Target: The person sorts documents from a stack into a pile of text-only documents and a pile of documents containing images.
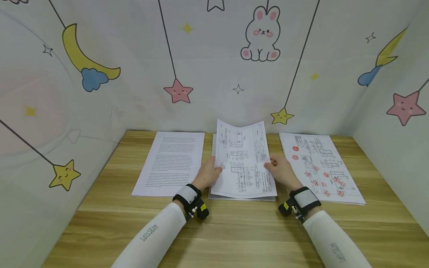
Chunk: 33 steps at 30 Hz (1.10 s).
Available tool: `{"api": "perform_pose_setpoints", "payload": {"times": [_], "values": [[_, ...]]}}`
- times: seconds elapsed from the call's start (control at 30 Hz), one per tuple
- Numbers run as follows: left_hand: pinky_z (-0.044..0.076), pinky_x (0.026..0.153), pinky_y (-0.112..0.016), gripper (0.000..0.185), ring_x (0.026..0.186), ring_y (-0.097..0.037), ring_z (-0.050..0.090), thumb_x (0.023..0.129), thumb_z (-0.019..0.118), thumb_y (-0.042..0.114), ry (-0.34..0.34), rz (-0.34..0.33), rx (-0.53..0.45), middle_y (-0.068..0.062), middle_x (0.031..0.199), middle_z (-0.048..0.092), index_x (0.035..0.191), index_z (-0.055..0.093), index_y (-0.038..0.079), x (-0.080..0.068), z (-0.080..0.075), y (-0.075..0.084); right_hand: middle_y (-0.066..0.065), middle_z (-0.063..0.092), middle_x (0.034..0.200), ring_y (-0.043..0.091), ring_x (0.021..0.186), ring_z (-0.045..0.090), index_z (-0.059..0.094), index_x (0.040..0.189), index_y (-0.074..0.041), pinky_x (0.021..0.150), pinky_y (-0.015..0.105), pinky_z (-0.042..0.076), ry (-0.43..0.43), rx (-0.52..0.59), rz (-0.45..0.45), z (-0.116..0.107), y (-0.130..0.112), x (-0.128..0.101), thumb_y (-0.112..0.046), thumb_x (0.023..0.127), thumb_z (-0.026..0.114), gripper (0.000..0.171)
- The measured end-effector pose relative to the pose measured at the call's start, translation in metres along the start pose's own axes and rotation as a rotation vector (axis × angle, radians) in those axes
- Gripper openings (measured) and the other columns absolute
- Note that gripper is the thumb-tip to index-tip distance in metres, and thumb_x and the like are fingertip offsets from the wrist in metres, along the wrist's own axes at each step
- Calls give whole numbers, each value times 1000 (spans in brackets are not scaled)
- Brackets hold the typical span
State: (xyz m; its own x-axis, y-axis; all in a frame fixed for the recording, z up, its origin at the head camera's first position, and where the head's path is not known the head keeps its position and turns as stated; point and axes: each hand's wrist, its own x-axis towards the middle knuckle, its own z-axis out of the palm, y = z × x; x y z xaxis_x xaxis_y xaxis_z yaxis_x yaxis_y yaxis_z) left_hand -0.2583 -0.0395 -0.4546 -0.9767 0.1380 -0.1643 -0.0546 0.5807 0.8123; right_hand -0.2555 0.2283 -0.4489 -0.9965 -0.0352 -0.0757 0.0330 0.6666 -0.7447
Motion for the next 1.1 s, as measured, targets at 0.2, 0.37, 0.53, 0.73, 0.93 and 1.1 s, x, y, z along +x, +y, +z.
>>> {"api": "perform_pose_setpoints", "payload": {"times": [0.2,0.37,0.53,0.73,0.93,1.1], "values": [[54,94,-43,53,118,-30,62,101,54,17,4,-1,89,-20,139,57,148,38,0,-1,1,-3,20,71,103,19,78,66,59,132,1,64,24,49,-2,-53,-4,3,-1,0,-15,101,53,36],[55,72,-32,46,93,-23,65,100,56,19,8,0,177,-19,123,65,141,46,0,-2,1,-4,15,70,92,16,72,62,62,124,3,60,23,47,-20,-136,-11,4,-2,1,-16,100,54,32],[50,61,-27,38,80,-20,63,98,60,21,32,-9,267,-17,107,68,129,54,-1,-2,0,-3,8,63,74,15,63,55,68,102,2,53,24,39,-24,-234,-30,7,1,4,-16,97,58,21],[46,54,-25,35,71,-18,61,94,67,25,66,-20,384,-13,95,70,117,61,0,-1,1,-4,8,61,76,17,64,55,67,103,1,54,25,39,-49,-346,16,12,5,8,-20,98,59,23],[44,50,-24,31,64,-17,59,89,71,29,93,-12,453,-11,82,69,101,67,1,0,-2,-5,14,66,95,21,73,57,64,122,5,60,27,40,-67,-421,53,10,0,6,-24,98,59,37],[41,45,-24,32,57,-17,57,88,72,32,90,-17,480,-8,71,64,85,69,1,1,-4,-5,16,67,103,22,77,59,60,129,4,60,28,41,-76,-470,85,8,-5,4,-27,98,59,44]]}}
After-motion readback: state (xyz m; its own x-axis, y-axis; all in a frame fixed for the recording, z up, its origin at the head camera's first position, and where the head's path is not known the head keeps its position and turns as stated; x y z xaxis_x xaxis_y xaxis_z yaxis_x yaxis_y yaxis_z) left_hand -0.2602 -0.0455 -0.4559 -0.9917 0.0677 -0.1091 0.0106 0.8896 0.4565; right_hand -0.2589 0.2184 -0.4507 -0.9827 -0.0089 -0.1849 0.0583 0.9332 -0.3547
